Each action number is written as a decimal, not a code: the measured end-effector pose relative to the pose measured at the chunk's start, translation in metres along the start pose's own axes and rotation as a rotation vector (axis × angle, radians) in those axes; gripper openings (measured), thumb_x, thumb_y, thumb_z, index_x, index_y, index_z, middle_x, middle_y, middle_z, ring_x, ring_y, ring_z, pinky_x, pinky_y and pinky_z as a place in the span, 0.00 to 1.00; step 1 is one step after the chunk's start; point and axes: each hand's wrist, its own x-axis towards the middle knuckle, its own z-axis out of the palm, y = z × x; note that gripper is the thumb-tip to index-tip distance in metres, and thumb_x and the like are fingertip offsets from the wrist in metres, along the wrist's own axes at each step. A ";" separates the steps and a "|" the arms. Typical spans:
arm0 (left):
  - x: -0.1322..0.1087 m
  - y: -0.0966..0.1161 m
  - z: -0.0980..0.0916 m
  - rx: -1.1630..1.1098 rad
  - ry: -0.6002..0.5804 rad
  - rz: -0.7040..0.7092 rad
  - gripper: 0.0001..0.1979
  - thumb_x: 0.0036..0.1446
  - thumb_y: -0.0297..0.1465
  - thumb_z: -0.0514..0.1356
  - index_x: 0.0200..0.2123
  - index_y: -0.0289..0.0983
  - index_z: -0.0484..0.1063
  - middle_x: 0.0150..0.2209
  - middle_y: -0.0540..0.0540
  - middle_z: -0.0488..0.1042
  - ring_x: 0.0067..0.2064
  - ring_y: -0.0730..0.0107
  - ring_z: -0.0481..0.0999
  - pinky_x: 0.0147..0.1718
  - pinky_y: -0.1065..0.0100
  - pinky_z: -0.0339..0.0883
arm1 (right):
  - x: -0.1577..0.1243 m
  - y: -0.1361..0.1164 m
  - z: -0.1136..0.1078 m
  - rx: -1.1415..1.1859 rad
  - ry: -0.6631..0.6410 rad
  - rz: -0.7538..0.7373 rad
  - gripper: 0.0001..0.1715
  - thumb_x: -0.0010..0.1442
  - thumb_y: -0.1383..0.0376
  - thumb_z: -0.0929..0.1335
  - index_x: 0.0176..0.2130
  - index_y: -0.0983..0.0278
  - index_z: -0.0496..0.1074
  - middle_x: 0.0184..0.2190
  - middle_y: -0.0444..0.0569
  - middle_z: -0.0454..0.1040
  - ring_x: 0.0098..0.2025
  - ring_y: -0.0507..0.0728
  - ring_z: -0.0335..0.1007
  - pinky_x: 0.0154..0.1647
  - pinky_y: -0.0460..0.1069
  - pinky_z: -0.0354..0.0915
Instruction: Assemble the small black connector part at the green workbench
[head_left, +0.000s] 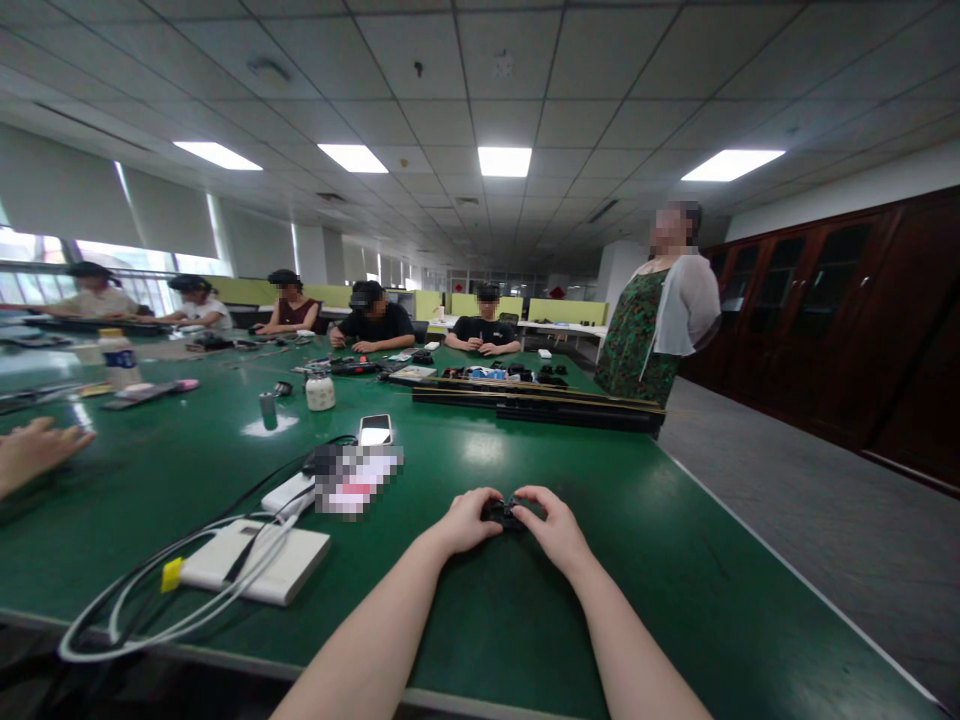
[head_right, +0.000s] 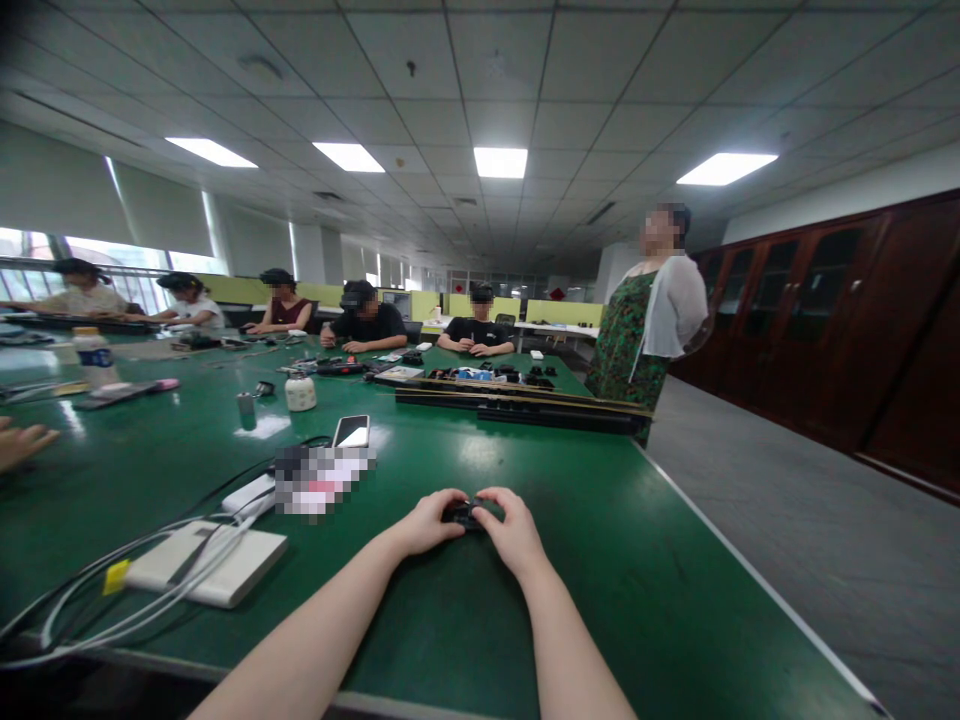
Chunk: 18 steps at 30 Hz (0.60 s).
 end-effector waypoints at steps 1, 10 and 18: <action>0.000 0.000 0.000 0.002 0.000 0.000 0.22 0.43 0.28 0.64 0.45 0.39 0.69 0.43 0.46 0.74 0.46 0.60 0.72 0.48 0.62 0.64 | 0.000 0.001 0.000 -0.002 -0.002 -0.012 0.12 0.49 0.60 0.68 0.35 0.61 0.74 0.39 0.48 0.74 0.44 0.57 0.68 0.49 0.53 0.62; 0.000 0.002 -0.001 0.021 0.002 0.015 0.22 0.43 0.30 0.63 0.45 0.39 0.69 0.44 0.45 0.74 0.47 0.58 0.72 0.48 0.62 0.64 | -0.003 0.008 0.002 -0.158 -0.093 -0.030 0.09 0.49 0.63 0.68 0.34 0.59 0.74 0.38 0.47 0.74 0.43 0.57 0.68 0.48 0.54 0.61; -0.001 0.004 -0.001 -0.105 0.002 -0.027 0.19 0.45 0.27 0.61 0.44 0.38 0.69 0.40 0.46 0.76 0.41 0.65 0.74 0.43 0.68 0.67 | -0.005 0.011 0.005 -0.327 -0.122 -0.030 0.09 0.49 0.63 0.68 0.35 0.55 0.74 0.38 0.46 0.74 0.42 0.58 0.68 0.46 0.53 0.61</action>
